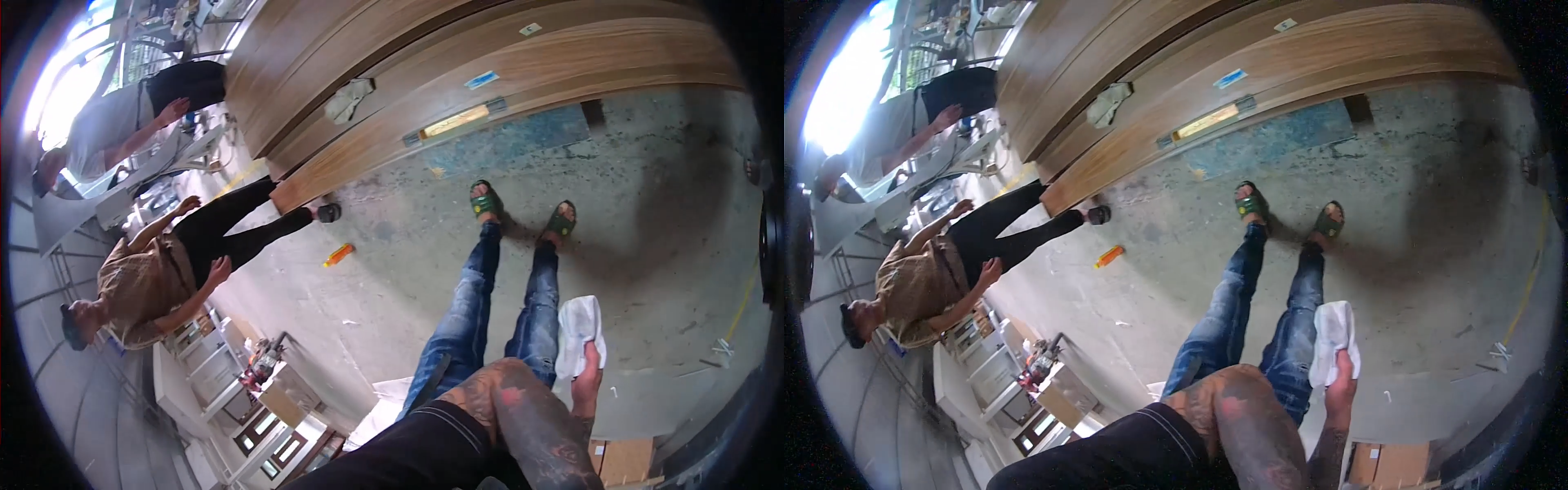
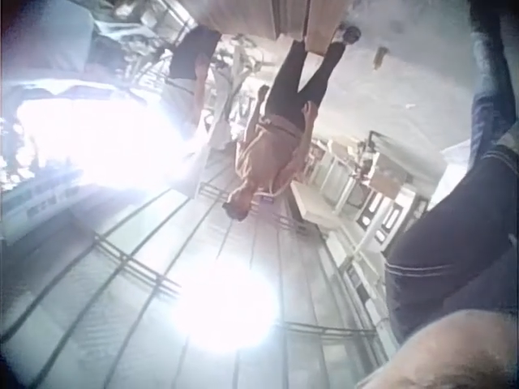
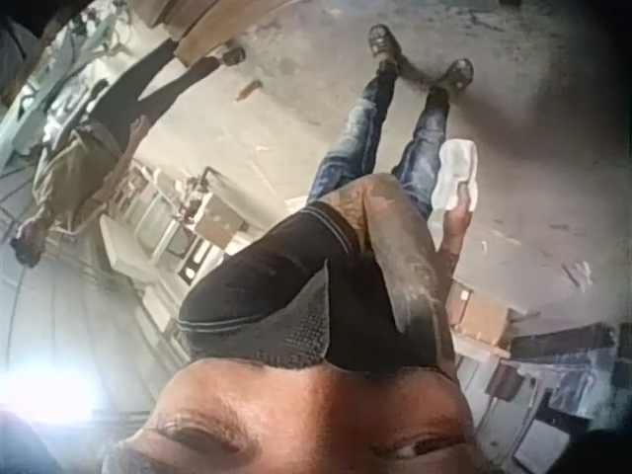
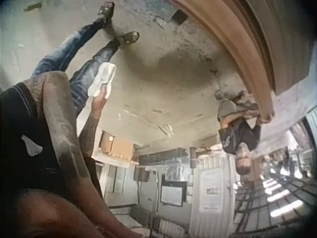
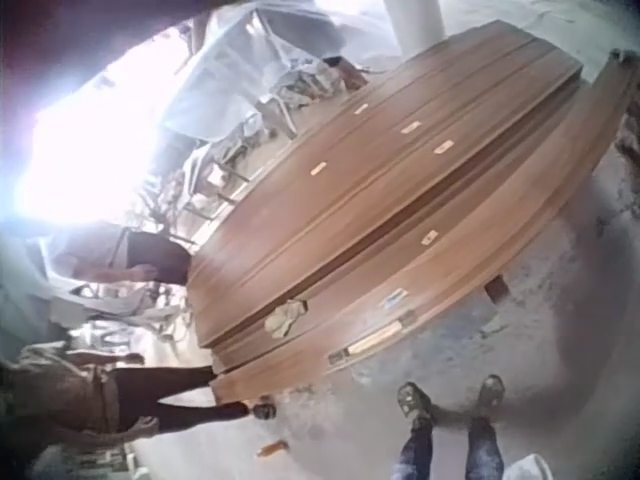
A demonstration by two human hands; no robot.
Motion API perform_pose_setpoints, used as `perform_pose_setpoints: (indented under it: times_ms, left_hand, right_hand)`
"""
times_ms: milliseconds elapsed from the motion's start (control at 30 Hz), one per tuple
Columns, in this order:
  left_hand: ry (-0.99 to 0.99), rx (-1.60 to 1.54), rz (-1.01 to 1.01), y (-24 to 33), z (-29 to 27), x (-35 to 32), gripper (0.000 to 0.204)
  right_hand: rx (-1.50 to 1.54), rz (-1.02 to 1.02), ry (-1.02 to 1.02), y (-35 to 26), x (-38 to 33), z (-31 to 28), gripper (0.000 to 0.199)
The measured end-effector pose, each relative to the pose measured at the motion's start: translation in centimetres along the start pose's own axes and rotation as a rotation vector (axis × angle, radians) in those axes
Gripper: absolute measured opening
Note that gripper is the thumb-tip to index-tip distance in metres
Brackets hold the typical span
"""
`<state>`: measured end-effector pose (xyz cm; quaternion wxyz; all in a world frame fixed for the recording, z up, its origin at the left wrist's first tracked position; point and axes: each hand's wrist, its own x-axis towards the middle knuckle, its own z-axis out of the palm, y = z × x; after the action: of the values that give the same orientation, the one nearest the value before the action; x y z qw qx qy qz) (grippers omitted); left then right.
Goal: Wiping and cleaning the surfaces of wooden planks using a cleaning agent and a cloth.
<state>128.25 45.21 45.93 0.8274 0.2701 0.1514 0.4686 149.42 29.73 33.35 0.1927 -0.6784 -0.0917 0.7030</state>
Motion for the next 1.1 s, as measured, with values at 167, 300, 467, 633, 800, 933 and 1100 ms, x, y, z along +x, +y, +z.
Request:
perform_pose_setpoints:
  times_ms: [167, 300, 467, 633, 800, 933, 1100]
  left_hand:
    - [0.007, 0.017, -0.03, -0.3, 0.2, -0.3, 0.031]
    - [0.027, 0.008, -0.024, -1.1, 1.2, -0.1, 0.033]
    - [0.039, 0.002, -0.028, -0.9, 1.0, -0.9, 0.034]
    - [0.048, 0.016, -0.036, -0.3, 0.3, -2.2, 0.036]
    - [0.034, -0.029, -0.018, -0.5, 0.2, -2.7, 0.038]
    - [0.002, -0.076, -0.027, -0.2, -0.2, -3.6, 0.04]
    - [-0.088, -0.179, -0.065, -2.0, -0.7, -1.8, 0.042]
  right_hand:
    - [0.074, 0.035, -0.027, 0.2, -0.6, -1.3, 0.05]
    - [-0.155, -0.094, -0.028, 1.5, -0.5, -0.8, 0.05]
    - [-0.096, 0.001, -0.071, 1.0, -0.7, -1.9, 0.05]
    - [-0.091, 0.018, -0.101, 0.5, -0.8, -1.6, 0.051]
    - [-0.272, 0.003, -0.086, 1.4, -1.1, -0.6, 0.051]
    - [-0.339, -0.031, -0.132, 0.8, -1.0, 0.9, 0.051]
    - [-0.378, 0.019, -0.101, 1.9, -0.8, 0.4, 0.051]
